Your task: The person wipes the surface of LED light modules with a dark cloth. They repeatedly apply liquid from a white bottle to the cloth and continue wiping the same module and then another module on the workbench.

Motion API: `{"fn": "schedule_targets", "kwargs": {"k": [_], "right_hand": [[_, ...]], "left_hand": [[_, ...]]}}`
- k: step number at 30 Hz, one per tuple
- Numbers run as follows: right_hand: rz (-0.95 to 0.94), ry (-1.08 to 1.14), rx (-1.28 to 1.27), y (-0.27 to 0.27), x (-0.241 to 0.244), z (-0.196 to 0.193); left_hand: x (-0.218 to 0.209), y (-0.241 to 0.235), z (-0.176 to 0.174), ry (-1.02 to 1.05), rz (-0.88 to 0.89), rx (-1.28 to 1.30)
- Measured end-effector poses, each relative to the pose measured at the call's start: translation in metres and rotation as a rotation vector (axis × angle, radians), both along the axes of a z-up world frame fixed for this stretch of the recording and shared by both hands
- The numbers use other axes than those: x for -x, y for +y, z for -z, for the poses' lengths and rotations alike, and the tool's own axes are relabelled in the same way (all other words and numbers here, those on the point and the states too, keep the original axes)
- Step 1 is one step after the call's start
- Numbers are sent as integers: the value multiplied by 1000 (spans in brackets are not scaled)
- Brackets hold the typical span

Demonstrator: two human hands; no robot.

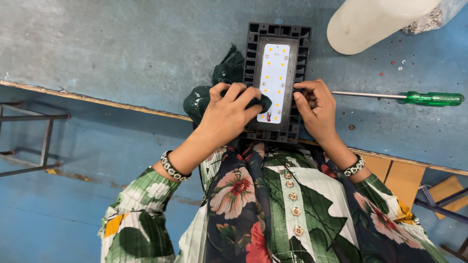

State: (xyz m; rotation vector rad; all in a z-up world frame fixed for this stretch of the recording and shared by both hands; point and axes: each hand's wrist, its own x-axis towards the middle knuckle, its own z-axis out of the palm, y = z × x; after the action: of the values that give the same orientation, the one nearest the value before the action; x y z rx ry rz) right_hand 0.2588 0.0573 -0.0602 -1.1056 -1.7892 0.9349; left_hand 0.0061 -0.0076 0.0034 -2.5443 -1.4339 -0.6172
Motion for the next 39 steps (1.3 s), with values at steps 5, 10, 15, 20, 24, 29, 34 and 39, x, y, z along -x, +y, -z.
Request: {"fn": "schedule_targets", "kwargs": {"k": [5, 10, 15, 20, 24, 29, 34, 39], "right_hand": [[-28, 76, 70, -1, -1, 1], [-19, 60, 41, -2, 0, -1], [-12, 46, 62, -1, -2, -1], [-23, 83, 55, 0, 0, 1], [-14, 74, 80, 0, -1, 0], [-15, 57, 55, -1, 0, -1], [-19, 65, 60, -1, 0, -3], [-13, 63, 69, -1, 1, -4]], "left_hand": [[-5, 11, 6, -46, -38, -14], [1, 2, -1, -29, -90, -17], [-3, -19, -5, -13, -131, 27], [-1, -27, -5, -90, -133, 79], [-4, -14, -7, -125, -138, 112], [-8, 20, -2, -126, -49, 78], [-6, 40, 4, -40, 71, 37], [-2, 41, 6, -29, 91, 18]]}}
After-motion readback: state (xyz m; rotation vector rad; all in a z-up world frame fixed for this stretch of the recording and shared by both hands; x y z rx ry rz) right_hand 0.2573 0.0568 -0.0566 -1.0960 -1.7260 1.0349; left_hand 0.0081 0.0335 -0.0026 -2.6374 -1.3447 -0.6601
